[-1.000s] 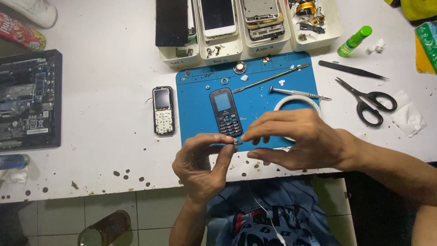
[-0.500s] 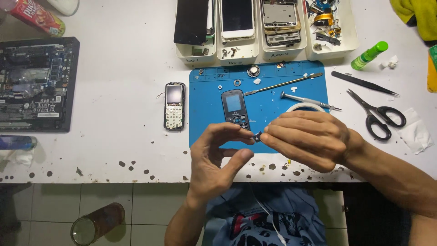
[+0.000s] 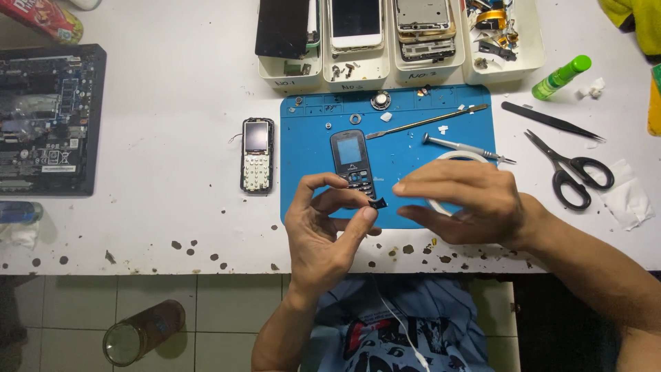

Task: Repairing a small feature phone by disassembling and reassembling its components

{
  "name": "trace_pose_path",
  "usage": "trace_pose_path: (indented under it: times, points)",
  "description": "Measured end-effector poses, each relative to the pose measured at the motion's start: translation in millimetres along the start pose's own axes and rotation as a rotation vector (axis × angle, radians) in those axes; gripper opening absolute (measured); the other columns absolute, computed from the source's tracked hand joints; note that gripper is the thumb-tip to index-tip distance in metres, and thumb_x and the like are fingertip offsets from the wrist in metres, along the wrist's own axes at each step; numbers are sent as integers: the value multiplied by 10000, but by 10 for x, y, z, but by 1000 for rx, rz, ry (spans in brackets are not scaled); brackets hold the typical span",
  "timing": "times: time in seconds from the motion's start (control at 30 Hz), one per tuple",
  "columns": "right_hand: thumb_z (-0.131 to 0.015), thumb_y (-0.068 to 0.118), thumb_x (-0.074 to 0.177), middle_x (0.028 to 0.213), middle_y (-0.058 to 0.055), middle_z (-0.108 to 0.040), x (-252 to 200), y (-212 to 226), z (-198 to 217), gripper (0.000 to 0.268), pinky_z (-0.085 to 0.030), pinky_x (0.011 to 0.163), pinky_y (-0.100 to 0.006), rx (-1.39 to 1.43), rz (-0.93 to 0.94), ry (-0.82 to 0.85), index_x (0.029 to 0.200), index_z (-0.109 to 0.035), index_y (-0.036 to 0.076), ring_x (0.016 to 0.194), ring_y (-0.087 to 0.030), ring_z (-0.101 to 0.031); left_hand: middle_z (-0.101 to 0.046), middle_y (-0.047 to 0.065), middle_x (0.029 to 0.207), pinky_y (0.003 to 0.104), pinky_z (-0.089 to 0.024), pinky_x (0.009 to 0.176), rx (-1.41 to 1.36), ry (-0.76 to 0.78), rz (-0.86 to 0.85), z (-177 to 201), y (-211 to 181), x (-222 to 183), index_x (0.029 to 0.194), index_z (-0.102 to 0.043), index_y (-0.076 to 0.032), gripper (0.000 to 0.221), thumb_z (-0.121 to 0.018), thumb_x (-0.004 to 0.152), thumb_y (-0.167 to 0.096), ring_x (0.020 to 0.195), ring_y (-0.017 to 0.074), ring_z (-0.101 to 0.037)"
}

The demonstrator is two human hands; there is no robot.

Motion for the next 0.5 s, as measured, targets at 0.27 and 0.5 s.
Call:
trace_pose_path:
  times: [0.27, 0.5]
  points:
    - [-770, -60, 815, 878, -169, -803, -98, -301, -95, 205, -656, 669, -380, 211, -446, -26, 1014, -766, -12, 783, -255, -794, -737, 187, 826, 356, -683, 511, 151, -74, -115, -61, -57, -37, 1100, -523, -3, 372, -785, 835, -14, 692, 205, -701]
    - [-751, -99, 828, 864, -171, -804, -156, -386, -176, 172, -642, 676, -374, 287, -537, -32, 964, -789, 0, 796, -231, -782, -748, 90, 818, 305, -650, 481, 348, -8, -181, -122, -119, -28, 993, -712, -54, 179, -801, 838, -40, 649, 166, -666]
Point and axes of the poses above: each hand's wrist, its own x-axis towards the middle knuckle, its own z-axis out of the back of the hand, y = z × x, the point moved 9 cm from there along x, towards the middle knuckle
